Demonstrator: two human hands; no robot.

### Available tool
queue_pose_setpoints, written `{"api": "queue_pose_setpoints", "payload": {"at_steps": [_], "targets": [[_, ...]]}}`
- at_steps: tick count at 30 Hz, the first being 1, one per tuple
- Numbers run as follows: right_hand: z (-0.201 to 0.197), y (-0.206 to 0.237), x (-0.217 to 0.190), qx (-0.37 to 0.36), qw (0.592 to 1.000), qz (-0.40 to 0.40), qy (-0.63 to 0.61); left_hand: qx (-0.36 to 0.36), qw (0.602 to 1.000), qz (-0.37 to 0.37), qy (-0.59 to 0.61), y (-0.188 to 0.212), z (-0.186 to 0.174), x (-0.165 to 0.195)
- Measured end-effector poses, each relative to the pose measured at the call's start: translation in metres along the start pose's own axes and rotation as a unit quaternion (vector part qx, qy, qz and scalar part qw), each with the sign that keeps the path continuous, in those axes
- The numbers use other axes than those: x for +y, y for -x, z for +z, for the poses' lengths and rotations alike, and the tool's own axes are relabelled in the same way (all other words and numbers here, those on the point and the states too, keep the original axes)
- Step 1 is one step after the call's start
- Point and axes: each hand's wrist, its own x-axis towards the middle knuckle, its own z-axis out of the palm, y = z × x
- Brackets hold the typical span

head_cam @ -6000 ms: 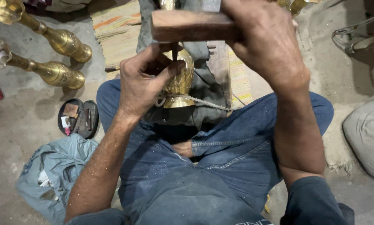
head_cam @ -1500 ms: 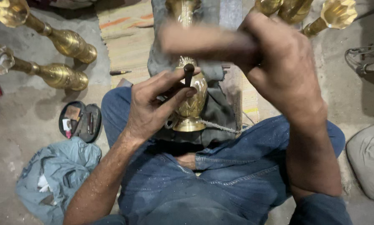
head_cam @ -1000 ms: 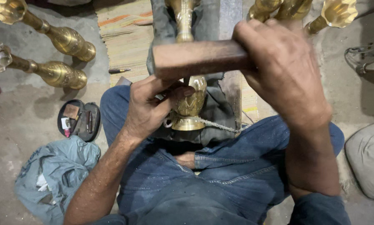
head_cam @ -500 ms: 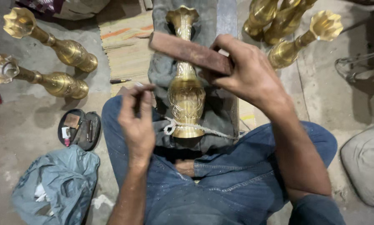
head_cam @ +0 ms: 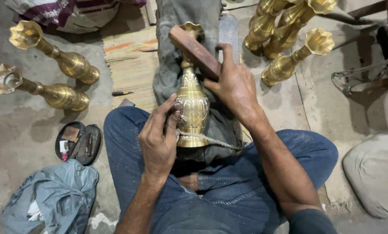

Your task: The person sits on the floor with a brass vase held against a cloth-covered support and engraves decorative patterns into its surface using a chisel struck with a wooden mallet. They then file and sand the vase's surface with a sanding block before setting it aside and picking up another brass vase.

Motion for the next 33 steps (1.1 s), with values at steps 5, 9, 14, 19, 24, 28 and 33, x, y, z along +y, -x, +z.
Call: {"api": "queue_pose_setpoints", "payload": {"at_steps": [5,9,14,19,24,28,33], "targets": [[-0.008,0.011,0.002,-0.021,0.999,-0.011,-0.039,0.007,0.999,0.045,-0.006,0.001,-0.001,0.002],[-0.012,0.01,-0.002,-0.016,0.997,-0.04,-0.057,0.011,1.0,0.026,0.011,-0.001,0.0,-0.003],[-0.033,0.026,-0.018,0.063,0.994,-0.079,0.042,0.011,0.994,-0.092,0.057,-0.005,-0.006,-0.01],[-0.051,0.034,-0.026,-0.225,0.972,-0.011,-0.065,-0.052,0.989,-0.134,0.043,-0.01,-0.011,-0.008],[-0.045,0.033,-0.022,-0.224,0.968,-0.042,-0.105,-0.048,0.981,-0.186,0.003,-0.008,-0.01,0.003],[-0.046,0.028,-0.013,-0.242,0.963,-0.047,-0.108,-0.009,0.996,-0.092,-0.014,-0.004,-0.01,0.007],[-0.048,0.026,-0.009,-0.275,0.957,-0.02,-0.095,-0.027,0.995,-0.09,-0.01,-0.007,-0.016,0.004]]}}
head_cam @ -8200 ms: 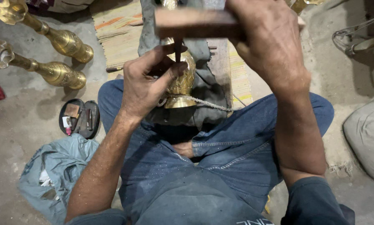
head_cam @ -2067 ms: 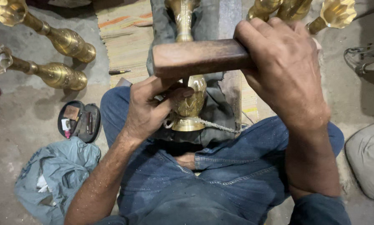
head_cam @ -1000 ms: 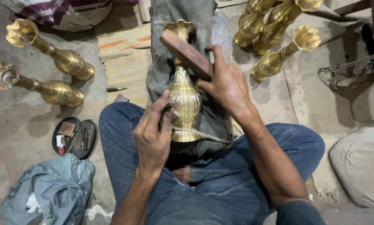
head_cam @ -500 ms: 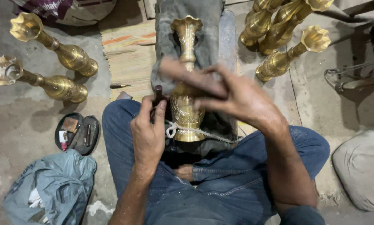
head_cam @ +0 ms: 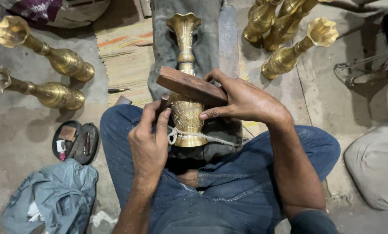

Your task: The person sits on the floor with a brass vase held against a cloth-covered support and engraves decorative patterns into its surface using a chisel struck with a wooden mallet. They then file and sand the vase's surface with a sanding block before setting it aside and picking up another brass vase.

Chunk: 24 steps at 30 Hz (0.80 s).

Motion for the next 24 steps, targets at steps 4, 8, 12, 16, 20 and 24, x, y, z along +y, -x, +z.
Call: {"api": "queue_pose_setpoints", "payload": {"at_steps": [4,8,12,16,20,24], "targets": [[-0.01,0.002,-0.002,0.041,0.999,-0.029,0.006,0.063,0.985,0.147,-0.062,-0.007,-0.01,0.005],[-0.036,0.004,-0.01,0.168,0.978,-0.114,0.057,0.008,0.993,0.098,0.068,-0.016,-0.011,0.018],[-0.059,0.009,-0.019,0.253,0.913,-0.274,0.164,-0.067,0.983,0.097,0.143,-0.026,0.001,0.028],[-0.056,0.011,-0.02,0.279,0.892,-0.304,0.187,-0.079,0.981,0.135,0.115,-0.032,0.009,0.027],[-0.046,0.01,-0.009,0.299,0.88,-0.316,0.194,-0.07,0.986,0.131,0.075,-0.033,0.008,0.023],[-0.041,0.006,-0.001,0.352,0.846,-0.31,0.253,-0.06,0.989,0.11,0.078,-0.033,0.012,0.024]]}}
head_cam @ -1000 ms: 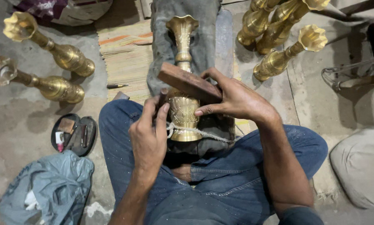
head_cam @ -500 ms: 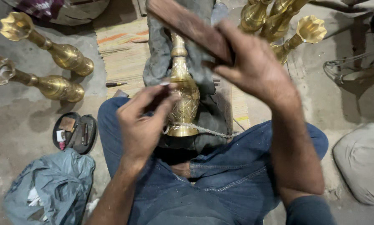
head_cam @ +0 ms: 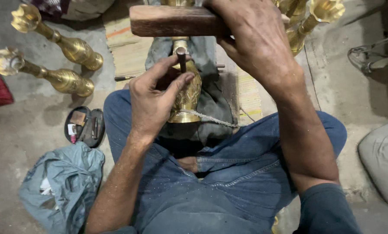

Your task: The person sits on the floor with a brass vase held against a cloth-covered support and engraves decorative patterns into its surface using a chisel struck with a wooden mallet. They then file and sand the vase's surface with a sanding block before setting it aside and picking up another brass vase.

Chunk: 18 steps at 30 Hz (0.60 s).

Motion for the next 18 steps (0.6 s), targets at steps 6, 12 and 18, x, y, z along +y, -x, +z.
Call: {"api": "queue_pose_setpoints", "payload": {"at_steps": [6,12,18], "targets": [[0.006,-0.003,0.0,-0.017,0.997,0.037,-0.068,0.038,0.999,0.005,-0.037,0.003,0.01,0.006],[0.002,-0.002,-0.001,0.029,0.999,-0.004,0.016,0.062,0.996,0.021,-0.061,0.006,0.012,0.004],[-0.012,-0.003,-0.009,0.051,0.995,-0.019,0.086,0.111,0.989,0.062,-0.073,0.015,0.024,-0.001]]}}
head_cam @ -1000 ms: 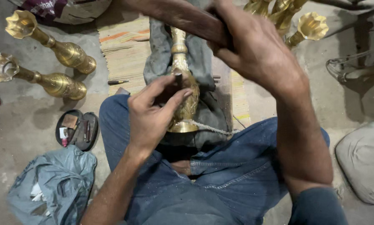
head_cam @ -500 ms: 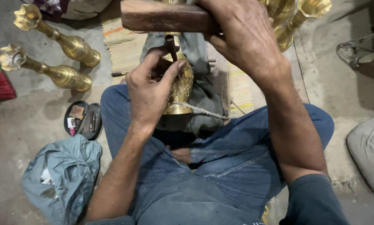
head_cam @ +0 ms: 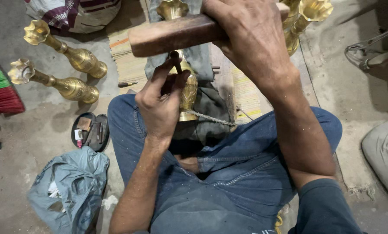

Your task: The person sits on the floor with a brass vase held against a cloth-covered support and engraves decorative patterns into its surface using a chisel struck with a wooden mallet. They then file and sand the vase's surface with a sanding block before setting it aside and picking up another brass vase.

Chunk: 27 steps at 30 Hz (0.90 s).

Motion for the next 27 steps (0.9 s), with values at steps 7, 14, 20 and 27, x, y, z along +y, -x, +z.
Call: {"api": "queue_pose_setpoints", "payload": {"at_steps": [7,14,20,27], "targets": [[-0.013,0.002,-0.009,0.013,0.996,-0.003,0.084,0.011,1.0,-0.023,0.016,0.003,0.003,-0.004],[-0.017,-0.003,-0.003,0.051,0.991,0.054,-0.108,0.005,1.0,-0.014,0.008,0.003,0.003,-0.005],[-0.026,0.0,-0.011,-0.026,0.997,0.007,0.066,0.001,1.0,-0.003,0.0,0.004,0.003,-0.007],[-0.019,0.001,-0.006,-0.035,0.999,0.033,-0.01,0.002,1.0,0.0,0.008,0.002,0.004,-0.011]]}}
